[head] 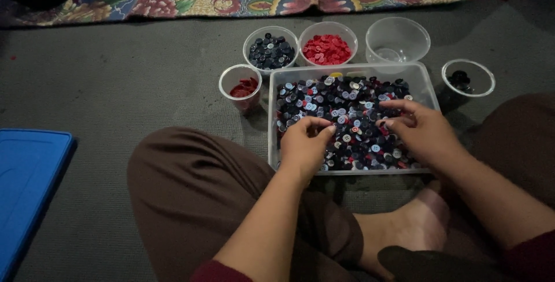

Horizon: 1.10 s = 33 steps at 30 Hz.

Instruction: Sorting a mixture of colored buttons from a large tray into separate small plastic cups based on their color.

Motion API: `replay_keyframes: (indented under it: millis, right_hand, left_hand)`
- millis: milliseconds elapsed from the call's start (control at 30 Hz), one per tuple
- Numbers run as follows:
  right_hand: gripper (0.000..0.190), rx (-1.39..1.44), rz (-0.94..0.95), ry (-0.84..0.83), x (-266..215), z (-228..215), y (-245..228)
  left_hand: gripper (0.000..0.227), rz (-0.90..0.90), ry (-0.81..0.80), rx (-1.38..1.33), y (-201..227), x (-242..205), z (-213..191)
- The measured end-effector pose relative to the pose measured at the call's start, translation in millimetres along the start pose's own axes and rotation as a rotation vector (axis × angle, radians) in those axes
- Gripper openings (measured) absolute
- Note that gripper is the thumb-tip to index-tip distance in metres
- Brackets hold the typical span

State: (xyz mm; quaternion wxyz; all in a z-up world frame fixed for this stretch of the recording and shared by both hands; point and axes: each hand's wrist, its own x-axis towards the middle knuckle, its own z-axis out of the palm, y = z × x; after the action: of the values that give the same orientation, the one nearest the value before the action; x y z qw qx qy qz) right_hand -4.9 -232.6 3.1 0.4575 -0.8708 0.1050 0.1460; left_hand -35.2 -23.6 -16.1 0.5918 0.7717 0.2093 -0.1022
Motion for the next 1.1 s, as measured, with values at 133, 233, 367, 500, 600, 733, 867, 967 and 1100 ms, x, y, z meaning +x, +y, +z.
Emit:
replay_keyframes:
  millis: [133, 233, 367, 500, 600, 733, 867, 967, 1100]
  right_hand:
    - [0.045, -0.128, 0.016, -0.010, -10, 6, -12]
    - [0.037, -0.108, -0.203, 0.036, -15, 18, -9]
    - [0.036, 0.059, -0.187, -0.148, -9, 38, -5]
    - [0.034, 0.150, -0.130, -0.147, -3, 40, 1]
    - [0.037, 0.294, -0.054, -0.177, -2, 32, -2]
    - [0.039, 0.446, 0.018, -0.208, -2, 28, -5]
    - [0.040, 0.472, 0.089, -0.227, -4, 25, -12]
    - [0.041, 0.486, 0.086, -0.241, -1, 27, -7]
    - [0.041, 0.421, 0.065, -0.259, -1, 27, -13]
  left_hand:
    - [0.018, -0.018, -0.008, 0.035, 0, 0, -3]
    - [0.021, 0.006, -0.056, 0.032, -12, 12, 0]
    - [0.024, 0.020, -0.108, -0.024, -21, 22, 6]
    - [0.033, 0.031, -0.148, -0.189, -20, 21, 3]
    - [0.038, 0.045, -0.183, -0.211, -22, 20, 1]
    - [0.039, 0.050, -0.177, -0.259, -21, 18, 2]
    - [0.043, 0.054, -0.181, -0.318, -24, 20, 3]
    - [0.043, 0.069, -0.162, -0.320, -25, 21, 7]
    - [0.035, 0.131, -0.152, -0.139, -19, 15, 3]
